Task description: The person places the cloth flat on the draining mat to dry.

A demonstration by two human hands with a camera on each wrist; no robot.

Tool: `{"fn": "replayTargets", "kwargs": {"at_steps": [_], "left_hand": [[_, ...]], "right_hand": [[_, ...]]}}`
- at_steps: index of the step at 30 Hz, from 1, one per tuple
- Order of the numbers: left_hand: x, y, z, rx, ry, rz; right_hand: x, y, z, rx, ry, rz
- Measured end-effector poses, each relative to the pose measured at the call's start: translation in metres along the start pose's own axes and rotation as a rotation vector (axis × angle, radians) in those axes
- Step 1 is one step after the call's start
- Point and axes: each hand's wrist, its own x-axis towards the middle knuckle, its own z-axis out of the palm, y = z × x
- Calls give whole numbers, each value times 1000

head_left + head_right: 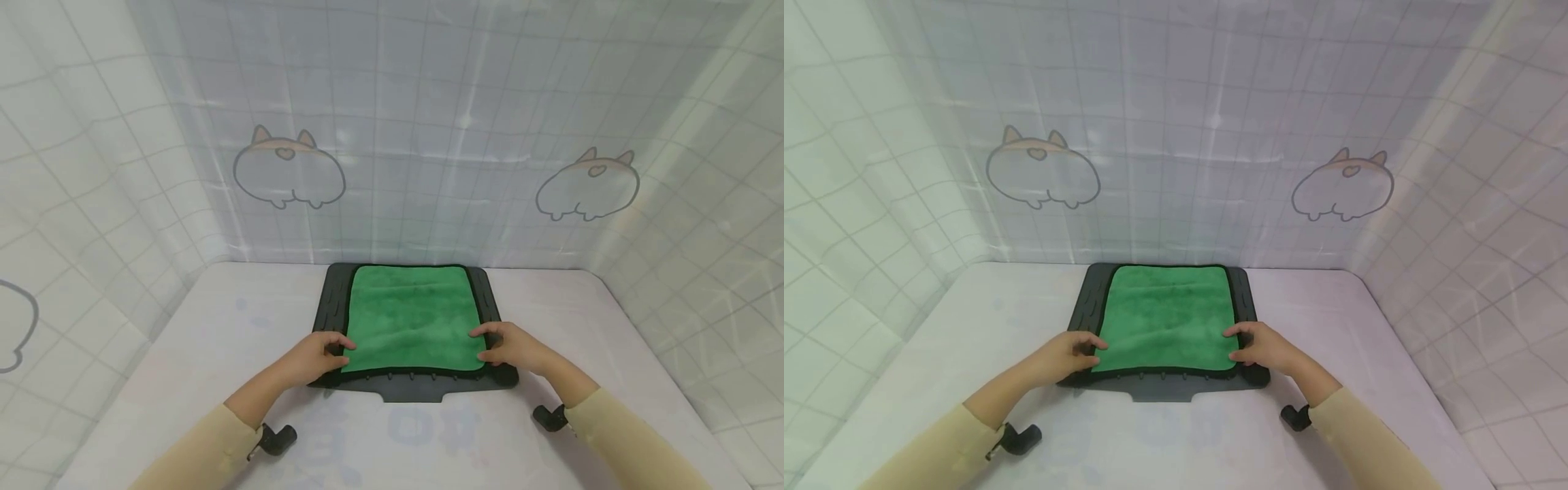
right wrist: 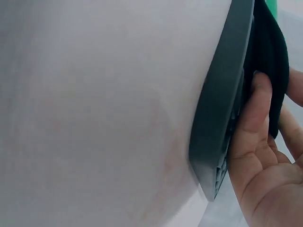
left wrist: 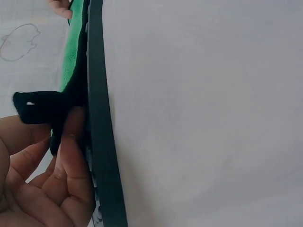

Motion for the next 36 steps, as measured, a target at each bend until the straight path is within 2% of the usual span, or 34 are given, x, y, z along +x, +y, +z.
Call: {"fn": "replayTargets", "kwargs": {"at_steps": [5,10,15,20,28,36], "left_hand": [[-1,-1,-1,-32,-2,-8],[-2,0,-4,-50,-42,-11],[-3,4,-4,-17,-96,-18],[-3,6,1,15,-85,-46],[-4,9,9,151,-13,-40],[-4,13,14,229,-17,-33]], "right_hand": [[-4,-2,-5,-19,-36,-38],[-10,-3,-11,7,-41,-15],[-16,-2,-13,49,-88,5],[-18,-1,-12,58,-129,0],[-17,-1,-3,-88,-87,-21],[-17,-6,3,-190,-48,24]]}}
